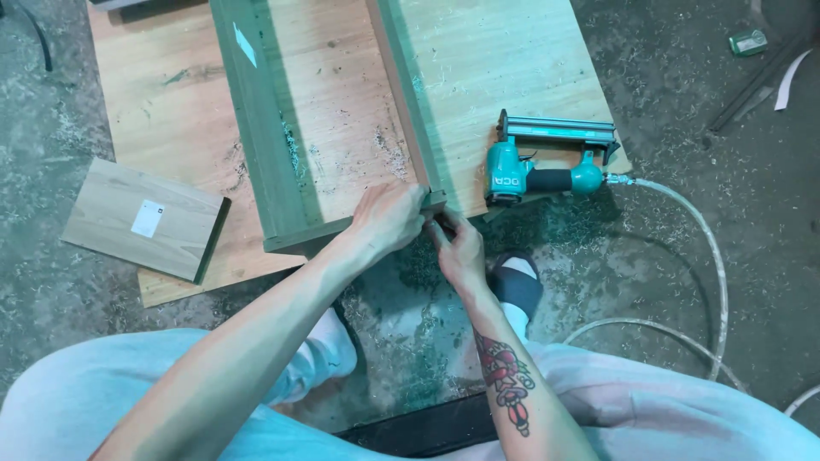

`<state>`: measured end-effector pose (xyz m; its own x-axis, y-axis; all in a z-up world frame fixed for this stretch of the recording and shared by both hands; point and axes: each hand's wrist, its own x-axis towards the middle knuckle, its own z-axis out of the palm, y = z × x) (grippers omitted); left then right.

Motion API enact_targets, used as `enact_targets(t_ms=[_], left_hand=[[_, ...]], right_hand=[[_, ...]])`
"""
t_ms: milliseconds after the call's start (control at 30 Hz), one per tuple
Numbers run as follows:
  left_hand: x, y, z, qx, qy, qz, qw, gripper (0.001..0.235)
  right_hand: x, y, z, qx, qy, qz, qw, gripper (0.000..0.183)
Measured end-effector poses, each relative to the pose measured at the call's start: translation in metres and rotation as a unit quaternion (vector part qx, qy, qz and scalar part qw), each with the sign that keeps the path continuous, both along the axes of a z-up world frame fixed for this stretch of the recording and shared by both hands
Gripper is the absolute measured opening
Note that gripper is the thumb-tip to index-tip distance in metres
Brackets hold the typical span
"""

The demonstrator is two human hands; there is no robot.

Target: Assembling a wooden frame using a pneumatic nail gun

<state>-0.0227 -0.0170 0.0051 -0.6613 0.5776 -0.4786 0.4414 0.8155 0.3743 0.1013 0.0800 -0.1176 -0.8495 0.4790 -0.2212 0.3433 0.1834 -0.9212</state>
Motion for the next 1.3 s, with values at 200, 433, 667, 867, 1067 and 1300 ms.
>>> enact_targets(t_ms=[200, 433, 667, 867, 1067, 1300], left_hand=[[0.002, -0.009, 0.005, 0.007, 0.06, -0.046, 0.997, 0.037], [0.02, 0.008, 0.047, 0.071, 0.088, -0.032, 0.993, 0.091], [0.01, 0.013, 0.016, 0.074, 0.108, -0.079, 0.988, 0.063], [0.011, 0.016, 0.019, 0.052, 0.107, -0.082, 0.989, 0.055], [0.013, 0.017, 0.032, 0.045, 0.091, -0.064, 0.993, 0.054], [0.016, 0.01, 0.048, 0.035, 0.092, -0.052, 0.994, 0.051]], right_hand=[[-0.002, 0.053, -0.003, 0.102, 0.085, 0.047, 0.99, 0.029], [-0.027, 0.205, -0.008, 0.443, -0.178, 0.135, 0.868, 0.101], [-0.054, 0.207, -0.021, 0.5, -0.219, 0.339, 0.766, 0.097], [-0.054, 0.206, -0.034, 0.43, -0.203, 0.358, 0.804, 0.074], [-0.001, 0.177, 0.022, 0.441, -0.186, 0.421, 0.771, 0.065], [0.048, 0.137, 0.063, 0.439, -0.13, 0.507, 0.73, 0.083]])
